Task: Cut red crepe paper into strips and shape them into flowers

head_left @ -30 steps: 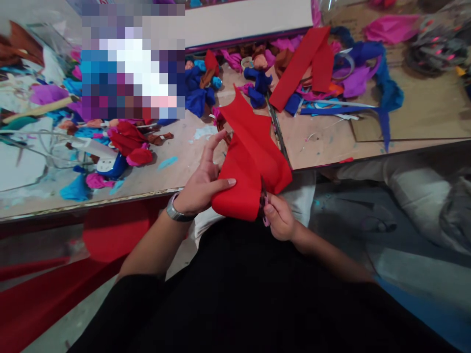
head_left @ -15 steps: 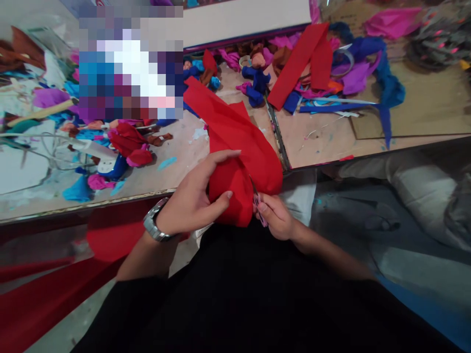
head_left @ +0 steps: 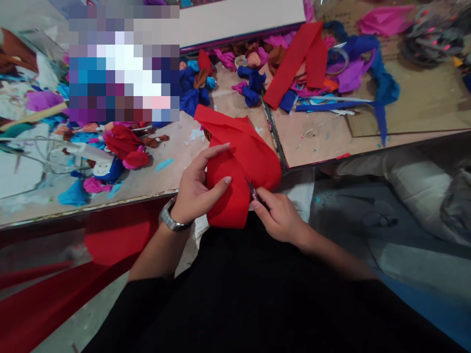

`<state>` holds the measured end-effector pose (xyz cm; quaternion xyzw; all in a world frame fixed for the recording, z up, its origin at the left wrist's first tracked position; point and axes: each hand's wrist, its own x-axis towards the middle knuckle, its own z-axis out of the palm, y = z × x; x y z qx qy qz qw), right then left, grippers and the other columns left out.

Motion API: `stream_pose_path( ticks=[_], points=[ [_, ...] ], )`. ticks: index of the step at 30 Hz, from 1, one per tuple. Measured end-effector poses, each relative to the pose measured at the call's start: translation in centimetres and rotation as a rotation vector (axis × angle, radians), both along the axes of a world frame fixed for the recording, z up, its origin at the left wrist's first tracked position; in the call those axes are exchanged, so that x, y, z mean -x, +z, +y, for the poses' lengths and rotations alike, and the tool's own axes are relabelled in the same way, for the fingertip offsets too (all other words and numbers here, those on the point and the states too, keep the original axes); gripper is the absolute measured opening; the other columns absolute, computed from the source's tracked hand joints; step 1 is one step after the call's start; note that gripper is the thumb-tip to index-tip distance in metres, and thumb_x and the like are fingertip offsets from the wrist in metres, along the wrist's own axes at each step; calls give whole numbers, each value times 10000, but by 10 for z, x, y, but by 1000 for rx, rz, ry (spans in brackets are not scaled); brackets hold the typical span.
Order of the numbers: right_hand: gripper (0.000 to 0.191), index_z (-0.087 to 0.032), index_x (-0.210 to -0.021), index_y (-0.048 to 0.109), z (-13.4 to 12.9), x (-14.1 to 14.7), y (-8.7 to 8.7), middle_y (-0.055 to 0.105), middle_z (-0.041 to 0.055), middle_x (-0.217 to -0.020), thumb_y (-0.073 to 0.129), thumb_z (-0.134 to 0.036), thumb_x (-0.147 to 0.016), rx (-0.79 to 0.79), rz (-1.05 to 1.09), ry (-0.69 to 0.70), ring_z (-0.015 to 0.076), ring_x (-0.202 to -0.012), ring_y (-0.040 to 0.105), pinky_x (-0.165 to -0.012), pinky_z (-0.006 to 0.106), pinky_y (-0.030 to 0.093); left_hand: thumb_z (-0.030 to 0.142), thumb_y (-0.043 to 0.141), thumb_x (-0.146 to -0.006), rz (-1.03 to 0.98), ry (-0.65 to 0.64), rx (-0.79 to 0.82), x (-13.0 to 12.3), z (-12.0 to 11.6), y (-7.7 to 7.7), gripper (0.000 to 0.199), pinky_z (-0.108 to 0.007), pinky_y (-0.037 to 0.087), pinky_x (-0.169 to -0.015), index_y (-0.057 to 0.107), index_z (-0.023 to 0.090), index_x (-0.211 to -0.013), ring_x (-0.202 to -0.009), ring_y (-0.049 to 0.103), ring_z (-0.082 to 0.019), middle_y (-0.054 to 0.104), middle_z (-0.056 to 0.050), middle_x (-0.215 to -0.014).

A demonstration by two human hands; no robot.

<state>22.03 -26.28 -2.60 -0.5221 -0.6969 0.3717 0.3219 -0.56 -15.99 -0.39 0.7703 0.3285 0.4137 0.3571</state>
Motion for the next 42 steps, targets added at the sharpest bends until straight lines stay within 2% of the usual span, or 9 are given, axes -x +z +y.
stream_pose_path(
  ticks=[6,10,14,17,21,24,29,34,42],
  points=[
    [358,-209,-919,538,0,3,-12,558,-19,-757,404,-456,-1142,81,285,4,128,-675,513,-661,270,363,565,753,-931,64,19,-46,4,5,-2,756,-578,403,-1316,474,305,-1584,-1544,487,-348,515,-111,-1637],
    [324,-199,-1041,597,-2,6,-19,580,-16,-793,432,-463,-1134,79,307,-10,127,-684,526,-671,270,388,561,707,-959,87,27,-53,8,8,-3,762,-577,399,-1318,423,303,-1617,-1566,461,-350,473,-118,-1671],
    [314,-197,-1058,606,-4,11,-22,587,-6,-813,454,-465,-1121,38,242,-5,139,-700,538,-682,283,390,364,681,-966,224,118,-254,8,-14,22,720,-600,371,-1338,424,294,-1634,-1577,443,-355,493,-71,-1661],
    [294,-201,-1052,586,-4,17,-28,606,-3,-816,457,-456,-1119,32,256,7,141,-702,549,-685,287,394,186,631,-946,395,73,-349,5,-34,45,782,-498,445,-1321,363,315,-1669,-1587,440,-301,459,-37,-1692],
    [348,-206,-993,566,-4,25,-39,632,10,-802,445,-508,-1115,89,281,-12,149,-702,561,-665,282,415,100,597,-899,479,9,-341,-1,-37,51,791,-483,505,-1273,382,279,-1639,-1529,516,-287,565,-72,-1588],
    [425,-207,-928,562,-5,27,-44,592,-8,-723,422,-562,-1115,176,337,4,136,-657,538,-621,261,419,118,614,-878,467,30,-321,-1,-28,48,772,-535,508,-1260,405,232,-1612,-1497,542,-318,576,-101,-1564],
    [417,-198,-1213,587,-8,30,-46,691,15,-920,433,-574,-1118,347,597,100,85,-614,554,-582,224,454,168,633,-906,414,102,-328,5,-18,47,781,-537,470,-1304,371,233,-1638,-1526,503,-287,512,-91,-1627],
    [456,-197,-1199,558,-7,36,-45,671,1,-877,461,-630,-1091,454,824,130,66,-529,502,-485,209,394,269,651,-941,356,118,-342,7,-18,47,787,-589,407,-1344,328,283,-1658,-1564,459,-291,452,-47,-1686],
    [417,-191,-1147,570,-5,35,-37,670,8,-847,484,-595,-1098,428,800,204,66,-560,462,-473,186,373,292,660,-975,483,77,-325,10,-34,68,792,-576,410,-1352,320,371,-1686,-1615,390,-336,355,-1,-1742]
  ],
)
